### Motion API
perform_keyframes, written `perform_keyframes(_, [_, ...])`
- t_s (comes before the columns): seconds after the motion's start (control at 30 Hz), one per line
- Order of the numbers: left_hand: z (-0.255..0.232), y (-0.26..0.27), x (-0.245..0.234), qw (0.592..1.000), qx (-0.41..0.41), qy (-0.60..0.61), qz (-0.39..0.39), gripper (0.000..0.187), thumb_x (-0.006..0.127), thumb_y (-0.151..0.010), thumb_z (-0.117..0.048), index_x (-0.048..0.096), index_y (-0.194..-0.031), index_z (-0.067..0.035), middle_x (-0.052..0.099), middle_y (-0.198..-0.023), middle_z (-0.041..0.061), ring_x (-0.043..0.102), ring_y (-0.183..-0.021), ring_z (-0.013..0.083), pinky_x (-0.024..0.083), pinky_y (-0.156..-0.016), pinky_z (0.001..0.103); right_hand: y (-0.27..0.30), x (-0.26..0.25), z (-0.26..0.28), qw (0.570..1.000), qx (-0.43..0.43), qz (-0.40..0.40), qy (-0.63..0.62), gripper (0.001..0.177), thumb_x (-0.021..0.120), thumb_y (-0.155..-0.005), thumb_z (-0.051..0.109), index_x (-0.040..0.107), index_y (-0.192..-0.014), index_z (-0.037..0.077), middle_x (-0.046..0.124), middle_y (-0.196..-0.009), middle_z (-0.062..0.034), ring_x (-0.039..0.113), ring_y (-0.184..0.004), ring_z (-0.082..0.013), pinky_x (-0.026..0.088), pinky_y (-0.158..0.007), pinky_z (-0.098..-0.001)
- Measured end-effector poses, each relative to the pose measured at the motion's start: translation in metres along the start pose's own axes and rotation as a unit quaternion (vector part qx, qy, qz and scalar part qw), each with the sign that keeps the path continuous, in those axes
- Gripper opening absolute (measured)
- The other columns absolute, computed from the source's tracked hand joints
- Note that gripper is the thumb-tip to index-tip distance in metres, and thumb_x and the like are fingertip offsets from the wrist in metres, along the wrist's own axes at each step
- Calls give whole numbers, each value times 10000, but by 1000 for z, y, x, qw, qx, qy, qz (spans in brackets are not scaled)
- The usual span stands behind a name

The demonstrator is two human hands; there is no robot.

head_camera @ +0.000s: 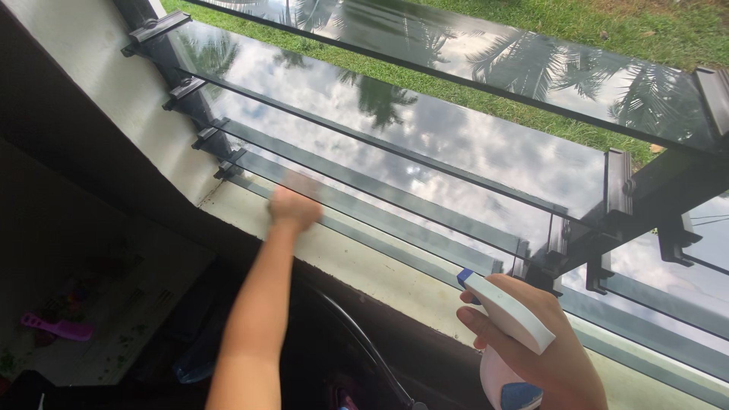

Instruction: The person cleans a glass railing by repeatedly spraying a cleaning solution and wiping the glass panels with a cloth. The person moves along the railing, treating multiple sections in sequence.

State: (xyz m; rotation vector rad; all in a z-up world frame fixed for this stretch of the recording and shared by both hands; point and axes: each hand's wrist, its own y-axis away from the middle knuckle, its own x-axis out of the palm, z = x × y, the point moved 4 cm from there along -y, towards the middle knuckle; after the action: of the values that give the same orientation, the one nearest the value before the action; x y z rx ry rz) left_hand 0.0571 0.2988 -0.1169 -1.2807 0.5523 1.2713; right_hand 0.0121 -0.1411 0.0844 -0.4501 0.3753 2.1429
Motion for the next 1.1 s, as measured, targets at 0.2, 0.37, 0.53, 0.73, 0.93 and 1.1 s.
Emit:
perform_keyframes(0.2, [69,-2,-4,990,-57,-26,-124,510,533,-712,-324,665,-1177,-161,670,-1223,156,600,-1118,453,475,-920,641,1,-10,-7,1000,0,-7,22,270,784,-786,280,754,-898,36,703,-651,-80,739,-472,-181,567,-445,-320])
perform_keyframes(0.37, [-170,26,-69,947,201,132,213,272,538,-898,-269,780,-939,-153,652,-1228,109,554,-1194,369,414,-966,612,-2,0,2,999,-43,-2,23,268,781,-791,271,741,-911,35,698,-648,-72,739,-456,-160,551,-434,-309])
perform_keyframes(0.53, [-282,45,-133,857,218,437,163,459,519,-908,-420,643,-1331,-291,654,-1365,41,571,-1350,308,425,-1147,478,-4,14,19,992,-124,0,31,254,786,-801,270,733,-888,37,708,-657,-53,722,-453,-137,548,-431,-288])
perform_keyframes(0.73, [-223,23,-95,929,140,341,26,486,557,-840,-344,632,-1312,-259,621,-1318,138,533,-1231,364,388,-997,501,-12,26,21,999,-39,7,19,250,784,-787,254,744,-929,52,706,-641,-75,735,-450,-157,553,-424,-300])
perform_keyframes(0.93, [81,-17,31,987,-61,58,134,261,563,-865,-199,748,-1024,-103,714,-1114,147,657,-1038,334,514,-826,477,-22,34,9,1000,-11,-14,-15,237,789,-801,234,754,-944,48,758,-670,-82,762,-488,-161,579,-439,-296])
perform_keyframes(1.1, [88,-7,32,978,-59,-75,-183,431,526,-834,-460,766,-1036,-165,704,-1135,156,576,-1071,405,443,-925,587,-20,27,-2,994,-41,-84,-64,225,787,-813,200,755,-945,21,740,-736,-70,735,-513,-151,557,-459,-285])
